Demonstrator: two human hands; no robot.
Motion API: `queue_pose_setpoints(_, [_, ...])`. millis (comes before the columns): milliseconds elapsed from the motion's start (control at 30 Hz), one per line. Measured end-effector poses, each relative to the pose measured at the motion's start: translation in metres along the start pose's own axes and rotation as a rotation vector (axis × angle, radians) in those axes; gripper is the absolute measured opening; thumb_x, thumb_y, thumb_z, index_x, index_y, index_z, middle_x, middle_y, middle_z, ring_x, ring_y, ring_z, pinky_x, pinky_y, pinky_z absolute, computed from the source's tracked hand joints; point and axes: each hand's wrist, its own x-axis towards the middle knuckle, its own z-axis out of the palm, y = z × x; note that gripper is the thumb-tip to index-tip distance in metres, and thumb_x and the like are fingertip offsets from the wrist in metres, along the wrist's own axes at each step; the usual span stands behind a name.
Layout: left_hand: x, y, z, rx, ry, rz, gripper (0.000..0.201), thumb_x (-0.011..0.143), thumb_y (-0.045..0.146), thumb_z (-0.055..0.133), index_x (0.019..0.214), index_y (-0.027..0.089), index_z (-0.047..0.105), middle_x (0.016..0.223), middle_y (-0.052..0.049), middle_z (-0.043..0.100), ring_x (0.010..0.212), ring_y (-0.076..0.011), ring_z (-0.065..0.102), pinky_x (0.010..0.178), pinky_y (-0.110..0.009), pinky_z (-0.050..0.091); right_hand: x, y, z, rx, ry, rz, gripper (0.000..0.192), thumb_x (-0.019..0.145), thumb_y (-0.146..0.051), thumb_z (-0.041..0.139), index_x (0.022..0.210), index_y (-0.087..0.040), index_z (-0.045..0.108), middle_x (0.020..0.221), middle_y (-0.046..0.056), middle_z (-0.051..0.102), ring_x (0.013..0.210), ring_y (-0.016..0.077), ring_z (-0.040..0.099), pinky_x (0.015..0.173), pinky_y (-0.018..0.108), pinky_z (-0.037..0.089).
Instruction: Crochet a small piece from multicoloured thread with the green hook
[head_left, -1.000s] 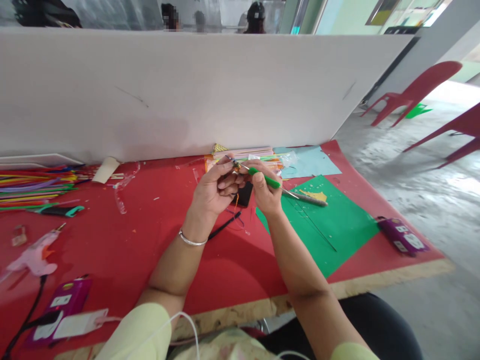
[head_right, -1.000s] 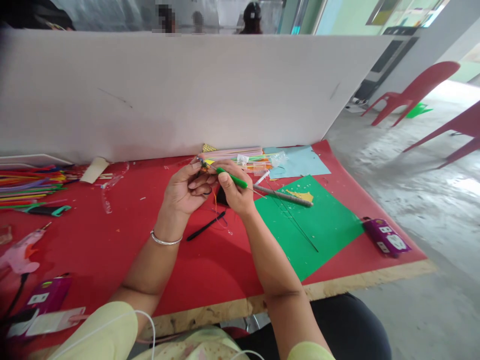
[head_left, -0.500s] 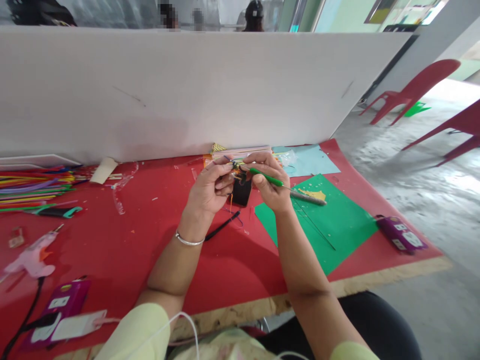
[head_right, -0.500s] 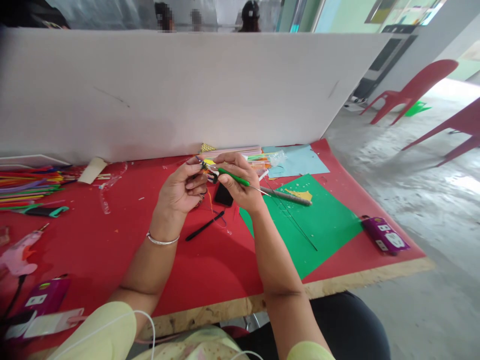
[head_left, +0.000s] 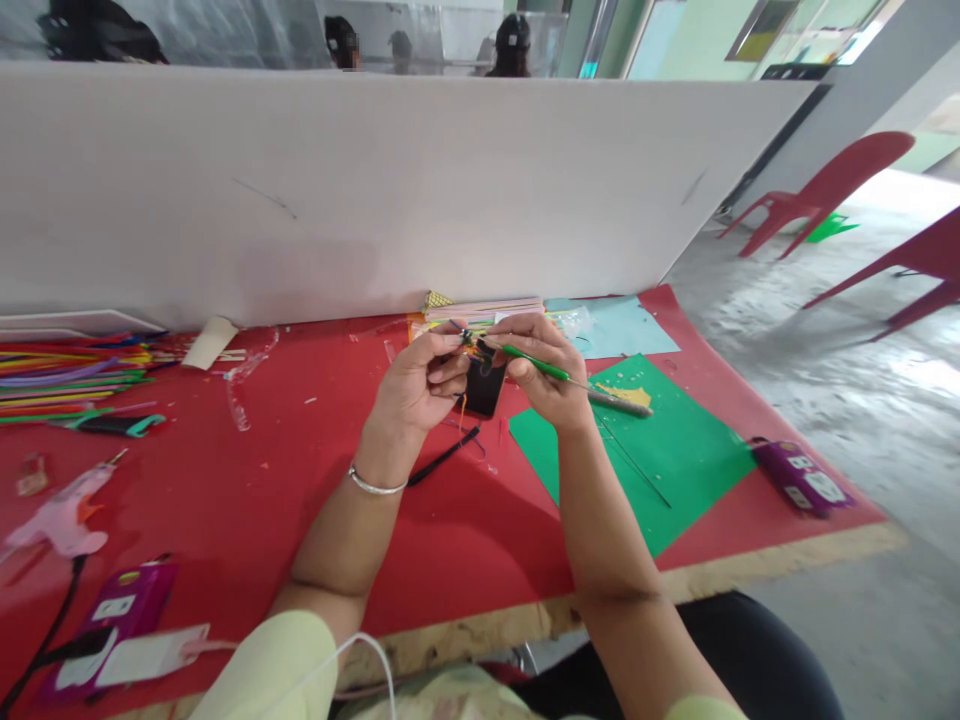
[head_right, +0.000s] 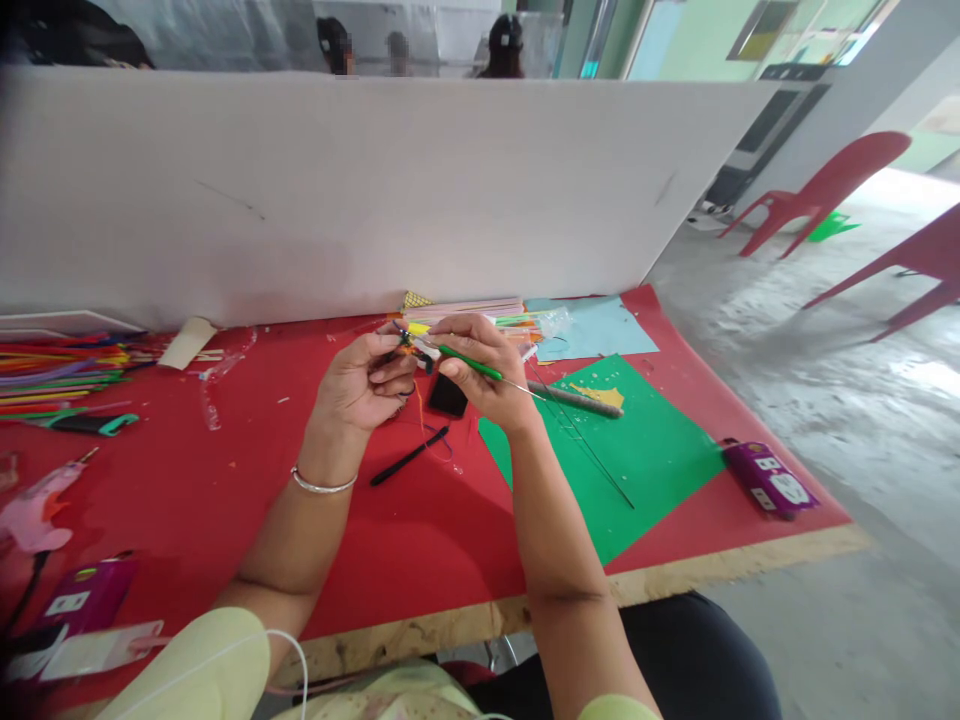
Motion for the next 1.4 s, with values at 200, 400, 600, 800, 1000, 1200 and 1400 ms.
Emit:
queue_pose_setpoints(200, [0.001,0.000,-0.001,0.065,-0.012,0.076,0.020,0.060,0.011,0.078,0.079,0.015,0.072,0.050,0.012,0.038,0.039,0.0001,0.024,0.036,-0.012,0.015,0.000,-0.001,-0.004,-0.031,-0.047,-0.054,0.036,0.101,-0.045,0.070,0.133,-0.033,0.079,0.122,0.010,0.075,0.115,0.0248,0.076,0.102,0.045,0.064])
queue_pose_setpoints(400, [0.002,0.000,-0.010,0.168,-0.011,0.146,0.019,0.058,0.013,0.079,0.077,0.015,0.076,0.051,0.010,0.042,0.041,0.0000,0.029,0.038,-0.012,0.019,0.004,-0.015,-0.012,-0.041,-0.116,-0.002,0.029,0.102,-0.037,0.070,0.128,-0.032,0.081,0.124,0.009,0.082,0.120,0.0248,0.078,0.107,0.044,0.063])
queue_pose_setpoints(600, [0.005,0.005,-0.016,0.300,-0.145,0.030,0.016,0.057,0.011,0.076,0.072,0.013,0.078,0.044,0.009,0.040,0.039,-0.0004,0.025,0.040,-0.015,0.018,0.007,-0.029,-0.025,0.084,-0.195,0.058,0.027,0.101,-0.030,0.071,0.125,-0.034,0.083,0.131,0.006,0.083,0.125,0.0239,0.078,0.111,0.043,0.062])
queue_pose_setpoints(800, [0.006,0.006,-0.019,0.359,-0.232,-0.049,0.016,0.055,0.013,0.076,0.071,0.011,0.079,0.050,0.003,0.053,0.039,0.0002,0.029,0.039,-0.016,0.019,0.005,-0.036,-0.031,0.167,-0.210,0.140,0.022,0.100,-0.031,0.074,0.117,-0.034,0.086,0.130,0.005,0.084,0.120,0.0240,0.080,0.109,0.043,0.063])
queue_pose_setpoints(1000, [0.004,0.000,-0.019,0.393,-0.272,-0.053,0.014,0.054,0.014,0.078,0.069,0.013,0.080,0.067,-0.002,0.068,0.043,-0.0030,0.042,0.037,-0.017,0.023,0.003,-0.033,-0.038,0.264,-0.241,0.190,0.020,0.101,-0.036,0.071,0.111,-0.032,0.088,0.127,0.004,0.085,0.116,0.0245,0.081,0.106,0.044,0.064])
queue_pose_setpoints(1200, [0.004,-0.010,-0.014,0.369,-0.230,0.096,0.022,0.060,0.019,0.091,0.081,0.017,0.085,0.070,-0.002,0.071,0.047,-0.0034,0.046,0.039,-0.016,0.024,0.004,-0.014,-0.019,0.359,-0.173,0.251,0.030,0.099,-0.051,0.069,0.098,-0.029,0.090,0.140,0.006,0.077,0.134,0.0283,0.070,0.115,0.048,0.058])
queue_pose_setpoints(1400, [0.007,-0.023,-0.010,0.501,0.031,0.642,0.021,0.072,0.019,0.090,0.092,0.024,0.086,0.087,-0.002,0.079,0.069,-0.0098,0.065,0.062,-0.021,0.053,0.008,-0.023,0.003,0.293,0.015,0.359,0.036,0.099,-0.055,0.069,0.088,-0.026,0.086,0.134,0.005,0.076,0.114,0.0190,0.072,0.096,0.033,0.064])
